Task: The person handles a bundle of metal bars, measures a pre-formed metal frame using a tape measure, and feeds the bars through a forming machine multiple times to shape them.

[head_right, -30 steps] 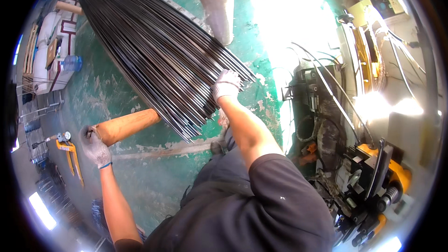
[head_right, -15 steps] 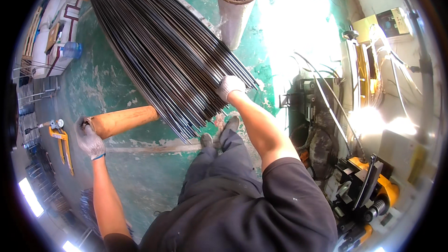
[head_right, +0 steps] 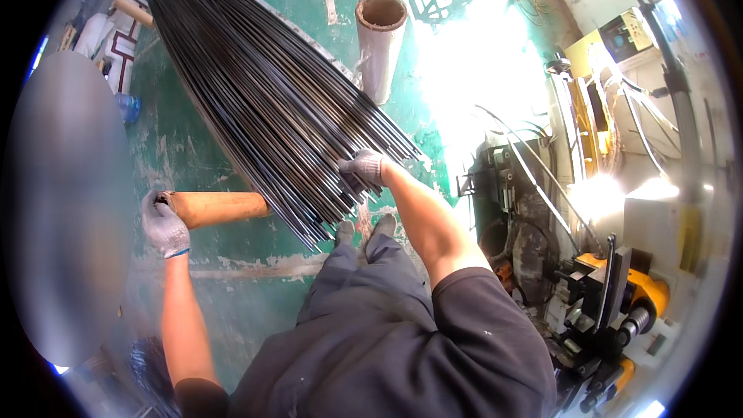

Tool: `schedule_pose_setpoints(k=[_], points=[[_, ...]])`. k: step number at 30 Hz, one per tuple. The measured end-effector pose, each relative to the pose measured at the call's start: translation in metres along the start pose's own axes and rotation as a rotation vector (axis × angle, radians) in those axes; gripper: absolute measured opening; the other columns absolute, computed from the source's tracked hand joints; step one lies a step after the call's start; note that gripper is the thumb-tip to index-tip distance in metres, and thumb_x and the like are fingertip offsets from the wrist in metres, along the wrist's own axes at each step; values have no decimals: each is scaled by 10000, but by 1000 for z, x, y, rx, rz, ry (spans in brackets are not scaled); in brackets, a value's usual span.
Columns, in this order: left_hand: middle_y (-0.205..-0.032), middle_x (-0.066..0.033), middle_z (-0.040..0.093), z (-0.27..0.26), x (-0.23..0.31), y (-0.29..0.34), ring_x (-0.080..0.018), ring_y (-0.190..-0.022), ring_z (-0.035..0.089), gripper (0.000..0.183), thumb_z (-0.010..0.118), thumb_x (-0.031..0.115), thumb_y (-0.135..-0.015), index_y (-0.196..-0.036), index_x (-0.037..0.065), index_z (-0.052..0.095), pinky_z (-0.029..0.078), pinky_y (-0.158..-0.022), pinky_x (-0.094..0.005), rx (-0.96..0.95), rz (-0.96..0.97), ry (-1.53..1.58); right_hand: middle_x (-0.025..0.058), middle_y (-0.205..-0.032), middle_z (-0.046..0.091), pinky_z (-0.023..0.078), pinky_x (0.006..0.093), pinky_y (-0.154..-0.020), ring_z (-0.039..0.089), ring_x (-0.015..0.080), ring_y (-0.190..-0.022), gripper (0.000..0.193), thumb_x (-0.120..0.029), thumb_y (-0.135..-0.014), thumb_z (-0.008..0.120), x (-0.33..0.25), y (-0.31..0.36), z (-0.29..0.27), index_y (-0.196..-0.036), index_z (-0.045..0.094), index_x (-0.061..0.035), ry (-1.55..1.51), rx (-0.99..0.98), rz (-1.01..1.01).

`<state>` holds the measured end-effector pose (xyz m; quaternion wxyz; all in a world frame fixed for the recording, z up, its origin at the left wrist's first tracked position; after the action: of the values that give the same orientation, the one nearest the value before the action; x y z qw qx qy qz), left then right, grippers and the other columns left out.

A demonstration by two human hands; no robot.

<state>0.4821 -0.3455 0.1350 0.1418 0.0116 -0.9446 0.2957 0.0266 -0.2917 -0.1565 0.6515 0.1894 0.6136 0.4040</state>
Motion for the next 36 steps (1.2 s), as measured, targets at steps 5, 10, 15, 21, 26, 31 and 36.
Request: schedule_pose_setpoints(k=[5,10,15,21,26,31,36], points=[[-1182,-206,703,-21,60,12,-436,-1151,643,214,541,78,-999,-1131,-11,684,482,-1064,-539,11,203,20,190,-1040,788,588,409,-893,761,283,-939,519,-475,-964,678,-47,48,26,-1151,785,-3,492,323,60],[-1263,-217,673,-56,127,52,-427,-1223,616,273,617,-70,-935,-1205,-74,660,468,-1107,-549,116,537,95,287,-1143,754,561,479,-972,728,419,-1110,628,-553,-1010,640,-25,47,34,-1148,769,46,697,493,-58],[-1145,-122,698,61,109,145,-223,-1074,674,251,706,18,-937,-1176,-43,659,547,-964,-360,-553,-117,884,316,-1039,744,561,508,-920,734,443,-1046,668,-575,-1019,612,30,140,67,-1084,752,76,649,507,11],[-1013,-82,707,213,101,207,-225,-937,690,229,643,255,-1057,-1172,58,667,588,-835,-394,-1016,-1027,1340,234,-1023,749,566,464,-885,729,410,-997,451,-461,-990,711,186,316,123,-1192,743,-60,570,600,290],[-947,-87,690,255,141,176,-252,-901,667,351,566,396,-1103,-1064,60,663,581,-856,-425,-1170,-1245,1736,178,-1019,765,566,483,-880,728,394,-1004,405,-508,-896,794,318,512,192,-1012,750,-123,636,793,677],[-842,-73,626,259,145,210,-203,-741,601,299,539,264,-1117,-960,20,613,551,-718,-370,-1197,-1300,1612,152,-911,731,540,514,-849,694,385,-941,269,-332,-787,862,341,561,225,-872,734,-112,656,1238,609],[-752,-66,557,179,186,241,-211,-720,552,199,583,135,-1055,-891,23,601,515,-771,-391,-1373,-1199,1546,106,-691,644,518,491,-660,666,351,-718,198,-250,-744,757,342,535,221,-655,608,-156,789,1593,411]])
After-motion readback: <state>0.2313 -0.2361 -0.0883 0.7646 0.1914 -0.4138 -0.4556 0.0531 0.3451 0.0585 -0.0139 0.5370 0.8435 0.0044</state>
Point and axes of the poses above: each hand's wrist, its own y-axis away from the middle knuckle, its own z-axis out of the palm, x = y × z, the point moved 9 cm from there along -y, towards the middle knuckle
